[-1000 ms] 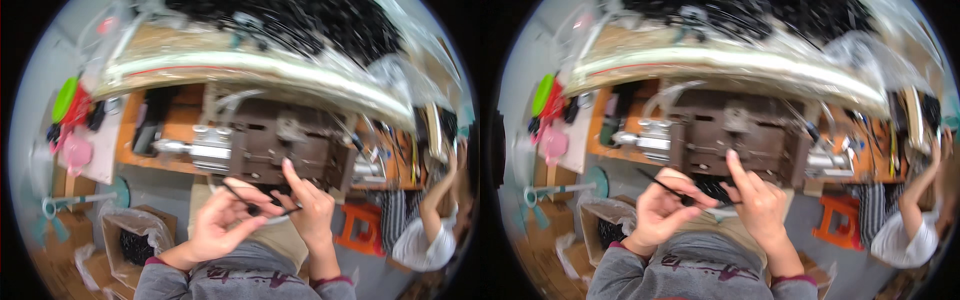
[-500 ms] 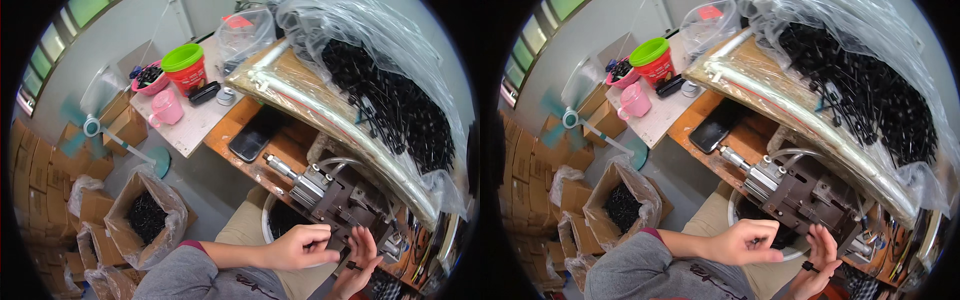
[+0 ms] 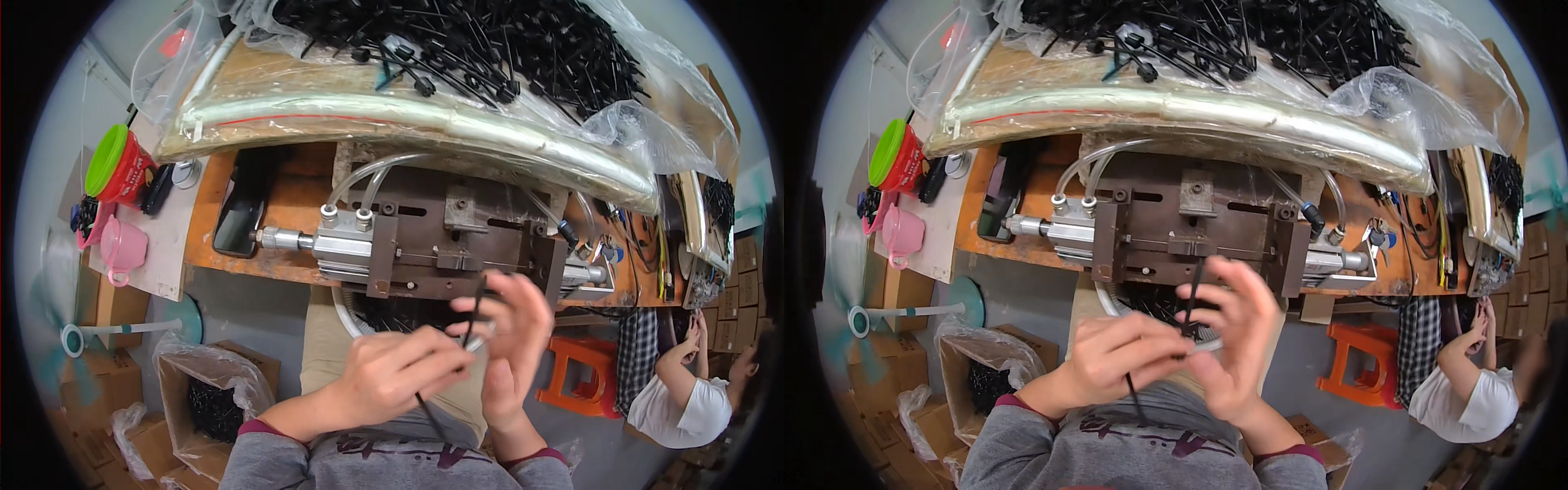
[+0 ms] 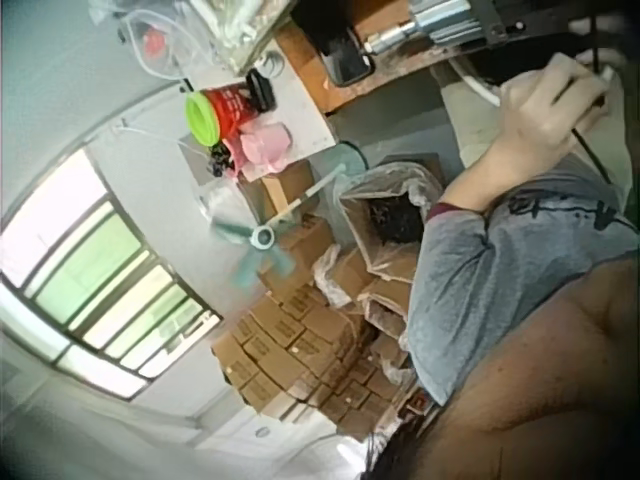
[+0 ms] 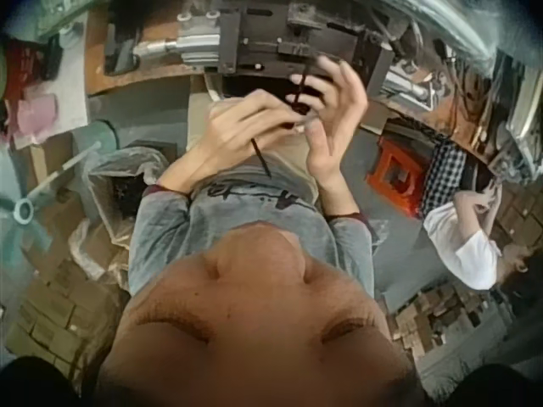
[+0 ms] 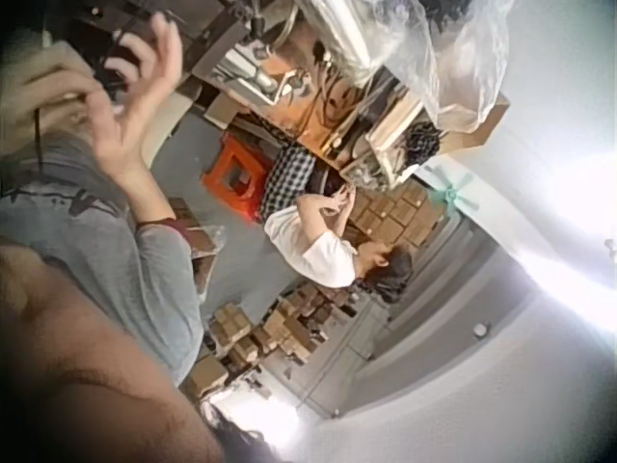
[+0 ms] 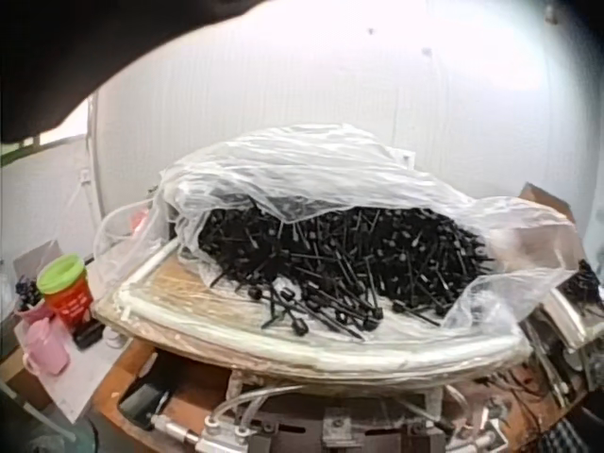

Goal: The recorder uses a pneumatic press machine to assemble small black plastic components into a specific configuration.

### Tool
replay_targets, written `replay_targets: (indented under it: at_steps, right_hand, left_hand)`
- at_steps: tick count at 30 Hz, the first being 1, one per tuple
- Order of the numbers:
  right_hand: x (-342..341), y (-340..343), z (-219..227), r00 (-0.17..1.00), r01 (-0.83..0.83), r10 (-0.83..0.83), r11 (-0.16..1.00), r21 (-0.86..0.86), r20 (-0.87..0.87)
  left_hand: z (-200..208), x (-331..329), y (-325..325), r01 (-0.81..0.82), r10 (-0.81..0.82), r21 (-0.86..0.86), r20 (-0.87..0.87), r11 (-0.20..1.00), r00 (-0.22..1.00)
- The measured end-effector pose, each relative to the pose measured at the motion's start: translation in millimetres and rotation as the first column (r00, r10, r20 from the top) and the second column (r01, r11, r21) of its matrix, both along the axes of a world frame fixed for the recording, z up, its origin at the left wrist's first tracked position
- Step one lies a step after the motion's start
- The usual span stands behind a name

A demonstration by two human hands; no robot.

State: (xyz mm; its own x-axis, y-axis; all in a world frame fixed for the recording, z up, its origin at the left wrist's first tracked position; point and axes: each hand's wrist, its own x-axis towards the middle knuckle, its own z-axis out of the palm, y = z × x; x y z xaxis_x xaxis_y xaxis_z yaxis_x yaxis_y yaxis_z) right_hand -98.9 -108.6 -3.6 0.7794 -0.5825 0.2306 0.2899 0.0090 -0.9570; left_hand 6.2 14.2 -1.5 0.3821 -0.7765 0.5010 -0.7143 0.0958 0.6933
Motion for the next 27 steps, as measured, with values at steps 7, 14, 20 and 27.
replay_targets:
  at_steps: [7,14,20,27]
  right_hand:
    - [-23.3,-5.4,-23.6,0.973,0.231,-0.172,0.770,-0.595,0.155]
    - [-21.7,-9.2,-21.5,0.960,0.281,-0.211,0.743,-0.608,0.185]
    - [-28.0,-5.0,-10.8,0.982,0.068,-0.143,0.875,-0.479,-0.123]
    - [-23.1,-0.9,-2.0,0.982,0.106,-0.115,0.992,-0.067,-0.149]
  left_hand:
    - [-32.1,-0.8,-21.7,-0.256,0.220,0.049,0.374,0.965,0.901]
    - [-26.9,4.9,-33.9,-0.300,0.226,0.101,0.447,0.948,0.865]
    - [-26.5,2.6,-34.5,-0.319,0.229,0.110,0.485,0.941,0.844]
    - [0.9,-3.3,-25.3,-0.196,0.180,0.061,0.207,0.979,0.962]
